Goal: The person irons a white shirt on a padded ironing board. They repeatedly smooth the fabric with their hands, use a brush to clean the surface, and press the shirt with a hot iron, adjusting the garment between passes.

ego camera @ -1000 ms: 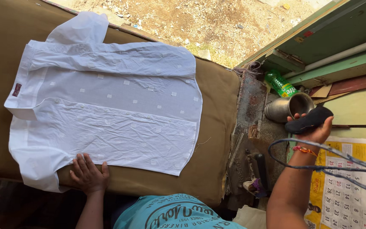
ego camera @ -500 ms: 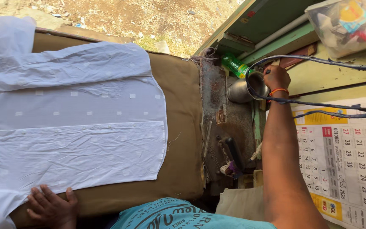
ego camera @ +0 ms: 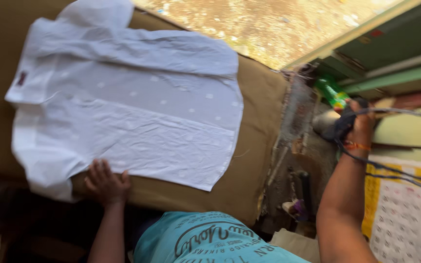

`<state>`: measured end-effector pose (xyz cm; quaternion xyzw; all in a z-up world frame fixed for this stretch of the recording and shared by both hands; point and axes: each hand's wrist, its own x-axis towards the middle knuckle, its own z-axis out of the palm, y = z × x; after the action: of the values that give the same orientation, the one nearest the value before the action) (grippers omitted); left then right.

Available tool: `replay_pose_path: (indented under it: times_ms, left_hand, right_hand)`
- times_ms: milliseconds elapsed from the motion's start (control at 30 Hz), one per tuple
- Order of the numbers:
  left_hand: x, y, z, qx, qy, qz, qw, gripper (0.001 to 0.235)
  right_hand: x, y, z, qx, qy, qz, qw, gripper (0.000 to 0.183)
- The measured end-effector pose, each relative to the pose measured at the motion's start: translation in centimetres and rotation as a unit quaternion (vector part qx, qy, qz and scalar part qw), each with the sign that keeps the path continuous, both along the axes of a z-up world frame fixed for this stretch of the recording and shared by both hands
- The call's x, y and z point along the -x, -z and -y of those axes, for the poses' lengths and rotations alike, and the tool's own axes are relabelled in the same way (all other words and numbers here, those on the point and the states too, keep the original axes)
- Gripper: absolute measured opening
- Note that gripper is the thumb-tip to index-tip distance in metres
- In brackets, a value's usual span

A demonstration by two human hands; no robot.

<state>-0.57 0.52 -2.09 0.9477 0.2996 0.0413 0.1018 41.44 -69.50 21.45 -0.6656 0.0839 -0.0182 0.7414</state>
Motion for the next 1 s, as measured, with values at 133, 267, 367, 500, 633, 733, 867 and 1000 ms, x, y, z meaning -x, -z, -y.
replay_pose_path:
  times_ms: [133, 267, 367, 500, 633, 733, 867, 1000]
  left_hand:
    - [-0.7, -0.8, -0.1, 0.006, -0.009, 0.001, 1.000, 0.090]
    - [-0.9, -3.6, -0.2, 0.018, -0.004, 0.070, 0.997, 0.083]
    - [-2.0, -6.0, -2.1, 0.045, 0.040, 0.113, 0.992, 0.043]
    - [-7.0, -5.7, -11.9, -0.045, 0.119, 0.029, 0.991, 0.019]
    - [-10.8, -4.7, -25.7, 0.066, -0.057, -0.154, 0.984, 0.021]
    - [-10.5, -4.4, -30.1, 0.171, -0.068, -0.138, 0.973, 0.040]
    - [-9.5, -4.0, -31.9, 0.218, -0.026, -0.120, 0.968, 0.060]
    - [-9.1, -4.2, -32.4, 0.254, -0.007, -0.117, 0.960, 0.065]
  right_hand:
    - [7.2, 7.6, -16.2, -0.287, -0.115, -0.132, 0.942, 0.080]
    - [16.7, 12.5, -36.7, -0.189, -0.378, -0.341, 0.840, 0.055]
    - [21.5, 11.2, -48.2, 0.112, -0.547, -0.210, 0.802, 0.073]
    - [22.6, 10.5, -61.3, 0.254, -0.618, 0.054, 0.742, 0.050]
    - [22.7, 10.6, -73.6, 0.322, -0.596, 0.217, 0.702, 0.058]
    - [23.1, 11.1, -80.4, 0.412, -0.585, 0.217, 0.664, 0.062]
    - [24.1, 13.6, -82.1, 0.509, -0.591, 0.248, 0.575, 0.071]
    - [27.2, 13.7, -73.9, 0.512, -0.576, 0.224, 0.596, 0.075]
